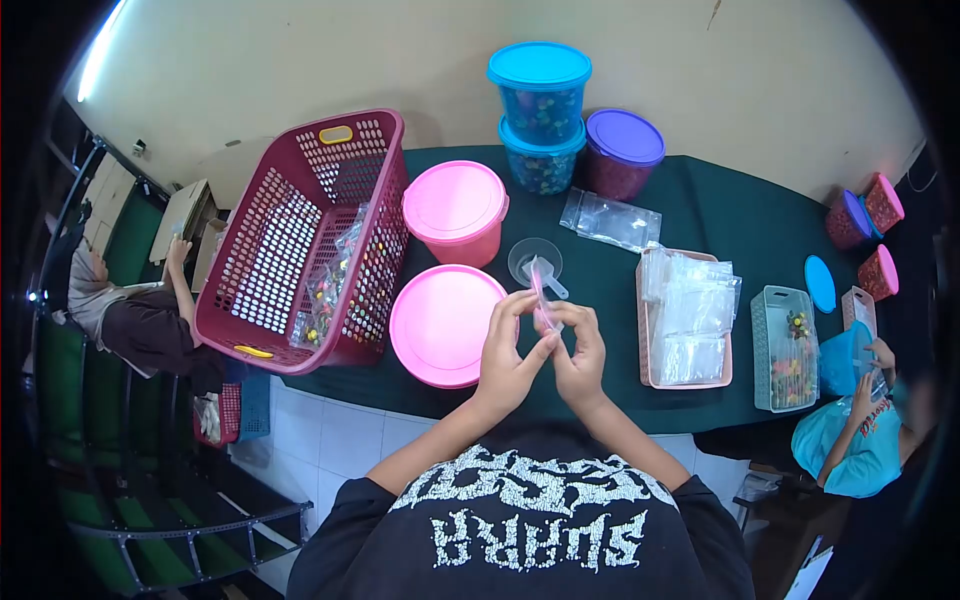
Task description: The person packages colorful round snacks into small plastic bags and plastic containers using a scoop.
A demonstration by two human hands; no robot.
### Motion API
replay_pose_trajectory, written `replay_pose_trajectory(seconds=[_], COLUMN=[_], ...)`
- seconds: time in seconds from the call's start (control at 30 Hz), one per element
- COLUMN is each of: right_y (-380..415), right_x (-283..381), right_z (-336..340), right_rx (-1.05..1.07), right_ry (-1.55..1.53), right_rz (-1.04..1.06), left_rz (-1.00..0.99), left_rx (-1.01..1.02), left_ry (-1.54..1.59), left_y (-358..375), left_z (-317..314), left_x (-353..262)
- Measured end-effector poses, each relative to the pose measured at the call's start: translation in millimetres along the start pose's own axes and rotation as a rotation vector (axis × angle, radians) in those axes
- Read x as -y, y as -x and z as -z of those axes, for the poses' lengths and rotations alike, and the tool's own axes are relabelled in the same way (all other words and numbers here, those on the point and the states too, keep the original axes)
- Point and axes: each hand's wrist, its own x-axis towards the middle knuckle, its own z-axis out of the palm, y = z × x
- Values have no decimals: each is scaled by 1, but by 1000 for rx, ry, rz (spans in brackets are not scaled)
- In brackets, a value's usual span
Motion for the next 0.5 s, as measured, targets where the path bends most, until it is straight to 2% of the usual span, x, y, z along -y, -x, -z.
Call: replay_pose_trajectory(seconds=[0.1, 0.23, 0.27, 0.33, 0.37, 0.47, 0.5], right_y=[-2, -5, -6, -7, -6, -6, -7], right_x=[3, 11, 9, 8, 9, 10, 13], right_z=[4, 7, 7, 8, 9, 12, 11], right_rx=[108, 130, 137, 144, 141, 100, -3], right_ry=[5, -57, 24, 103, 162, 201, 230], right_rz=[98, 80, 113, 145, 164, 140, 130], left_rz=[36, 82, 80, -64, 15, 23, -10], left_rx=[-4, -4, -6, 34, -7, -41, -73], left_ry=[83, 152, 152, -130, -97, -88, -129], left_y=[-1, 0, 0, 3, 4, 3, 1], left_z=[2, 4, 5, 7, 5, 11, 10], left_x=[-4, -4, -4, -6, -10, 0, -2])
